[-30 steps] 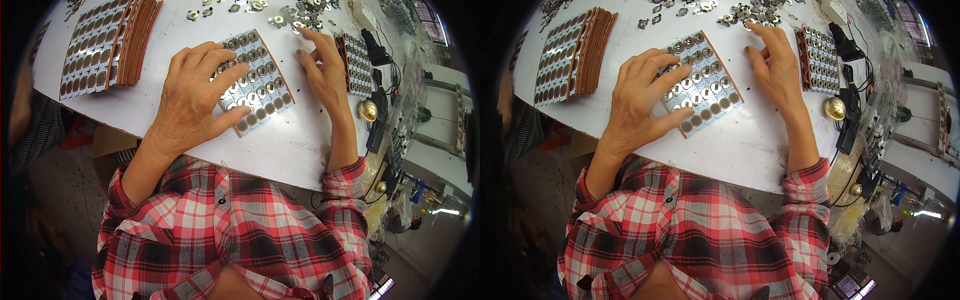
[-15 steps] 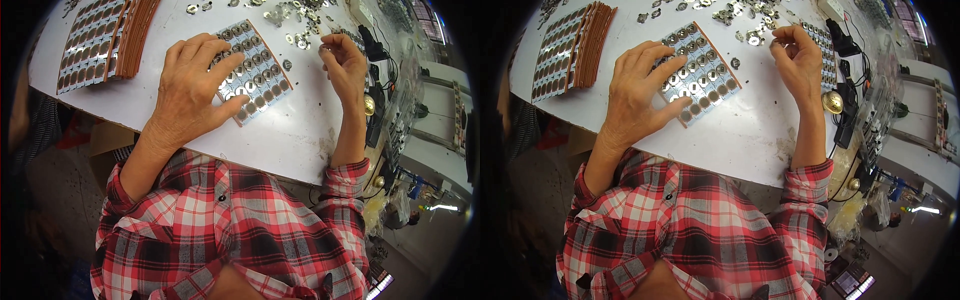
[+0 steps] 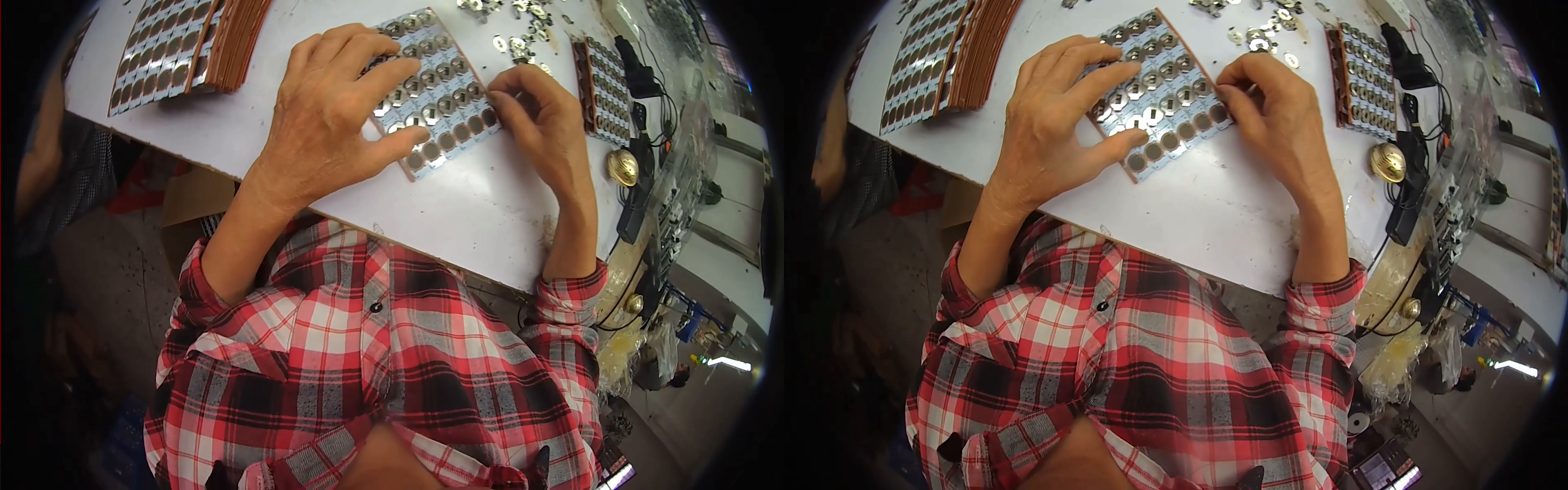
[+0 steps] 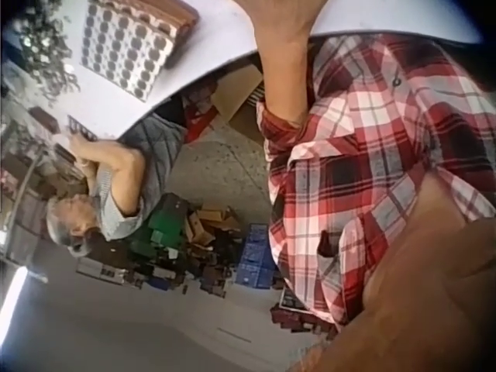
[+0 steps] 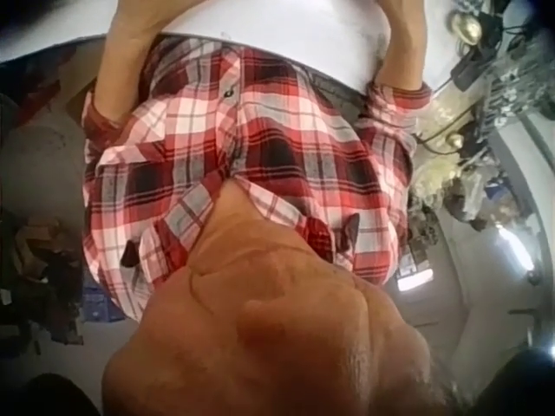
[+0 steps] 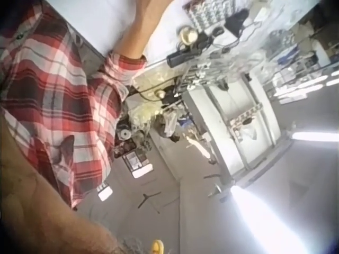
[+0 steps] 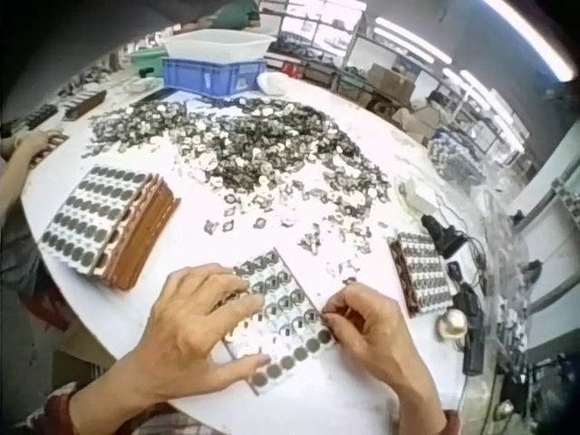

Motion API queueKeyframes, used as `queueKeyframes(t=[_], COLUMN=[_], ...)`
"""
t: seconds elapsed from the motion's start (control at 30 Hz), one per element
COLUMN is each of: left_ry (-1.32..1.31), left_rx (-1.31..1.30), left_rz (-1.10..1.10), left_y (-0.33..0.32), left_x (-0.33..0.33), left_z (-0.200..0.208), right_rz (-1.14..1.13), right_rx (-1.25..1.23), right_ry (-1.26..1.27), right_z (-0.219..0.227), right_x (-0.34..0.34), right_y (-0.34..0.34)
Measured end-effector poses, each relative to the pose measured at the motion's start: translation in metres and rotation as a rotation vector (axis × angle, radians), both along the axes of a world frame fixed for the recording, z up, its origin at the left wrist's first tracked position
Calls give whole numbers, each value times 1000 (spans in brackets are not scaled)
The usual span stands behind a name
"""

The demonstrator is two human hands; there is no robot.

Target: Assembling small metal components onto a grid card at a factory workbench.

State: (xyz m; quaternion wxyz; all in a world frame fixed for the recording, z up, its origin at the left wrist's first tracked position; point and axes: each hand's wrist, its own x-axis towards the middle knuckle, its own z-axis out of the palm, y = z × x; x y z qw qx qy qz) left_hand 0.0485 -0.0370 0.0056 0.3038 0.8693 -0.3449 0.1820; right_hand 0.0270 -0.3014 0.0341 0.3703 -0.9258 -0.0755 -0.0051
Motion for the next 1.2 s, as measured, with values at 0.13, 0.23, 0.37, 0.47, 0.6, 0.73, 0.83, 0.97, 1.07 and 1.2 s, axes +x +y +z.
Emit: queueKeyframes(t=[0.13, 0.23, 0.37, 0.47, 0.6, 0.73, 0.83, 0.97, 1.07, 1.2], left_ry=[-6, -27, -20, -335, 154, 238, 277, -98, 287, 315], left_rx=[-3, 40, 29, -185, -118, -184, -148, -17, -146, -139], left_rz=[1, 7, -5, -73, -99, -163, -179, -152, -215, -221], left_y=[-1, -1, -2, -7, 11, 19, 20, 23, 23, 24], left_x=[1, 0, 1, 36, 6, 9, 12, 12, 13, 13], left_z=[-2, 4, 2, -36, 10, 10, 9, -8, 9, 9], right_rz=[-55, -77, 5, -117, -54, 131, 49, 100, 181, 171], right_rx=[-47, -74, -54, 148, 398, 557, 583, 489, 353, 300], right_ry=[-24, -43, 4, 86, 145, 374, 517, 487, 410, 309], right_z=[7, 10, -3, 9, 23, 24, 19, 16, 15, 13], right_x=[-6, -12, -12, -13, -24, -28, -36, -35, -36, -38], right_y=[4, 0, -11, 5, 20, 38, 50, 50, 49, 55])
